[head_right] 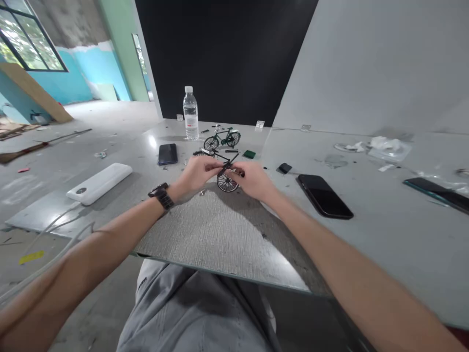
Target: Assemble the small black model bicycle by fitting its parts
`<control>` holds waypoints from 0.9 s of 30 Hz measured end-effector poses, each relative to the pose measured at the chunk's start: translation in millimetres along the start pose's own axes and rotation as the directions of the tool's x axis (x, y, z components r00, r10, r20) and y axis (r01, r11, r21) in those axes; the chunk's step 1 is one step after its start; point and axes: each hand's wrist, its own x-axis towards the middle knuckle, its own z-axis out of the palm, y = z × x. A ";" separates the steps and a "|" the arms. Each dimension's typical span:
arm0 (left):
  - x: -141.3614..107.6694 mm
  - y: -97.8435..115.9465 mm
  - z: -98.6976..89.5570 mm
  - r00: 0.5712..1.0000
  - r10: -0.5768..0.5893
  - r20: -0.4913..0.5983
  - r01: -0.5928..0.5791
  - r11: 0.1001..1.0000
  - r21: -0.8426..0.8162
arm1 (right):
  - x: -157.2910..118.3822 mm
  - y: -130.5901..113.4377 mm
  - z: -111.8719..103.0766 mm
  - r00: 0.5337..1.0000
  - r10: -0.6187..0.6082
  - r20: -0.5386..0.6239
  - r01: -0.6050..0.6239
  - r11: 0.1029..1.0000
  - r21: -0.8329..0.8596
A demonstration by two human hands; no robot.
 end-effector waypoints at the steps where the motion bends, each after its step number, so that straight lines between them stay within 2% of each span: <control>1: -0.3 2.9 -2.6 0.999 0.037 0.022 -0.038 0.999 0.039 | -0.4 -0.8 -0.2 1.000 0.008 -0.009 -0.008 1.000 -0.008; 4: -0.9 11.9 -8.6 0.989 0.095 0.117 -0.107 0.989 0.103 | -2.1 -3.4 -1.9 1.000 0.001 -0.029 -0.003 0.999 -0.054; 6: -0.9 16.3 -8.7 0.985 0.093 0.144 -0.111 0.986 0.120 | -3.1 -4.4 -3.0 0.999 -0.013 -0.038 0.010 0.995 -0.097; 11: 0.7 22.9 2.9 0.998 -0.017 0.068 0.007 0.990 0.141 | -5.3 -5.2 -0.8 0.998 -0.014 -0.061 -0.002 0.968 -0.251; 16: 1.2 25.7 8.2 0.993 -0.114 0.028 0.112 0.992 0.061 | -7.2 -6.9 4.9 0.997 -0.014 -0.078 -0.018 0.919 -0.394; 22: 0.2 20.1 8.8 0.992 -0.124 -0.011 0.123 0.991 -0.050 | -7.1 -3.7 6.0 0.991 -0.091 -0.100 0.044 0.914 -0.403; 27: 4.0 14.3 8.3 0.979 -0.196 -0.048 0.195 0.980 -0.024 | -5.7 -0.6 5.3 0.992 -0.089 -0.084 0.052 0.929 -0.367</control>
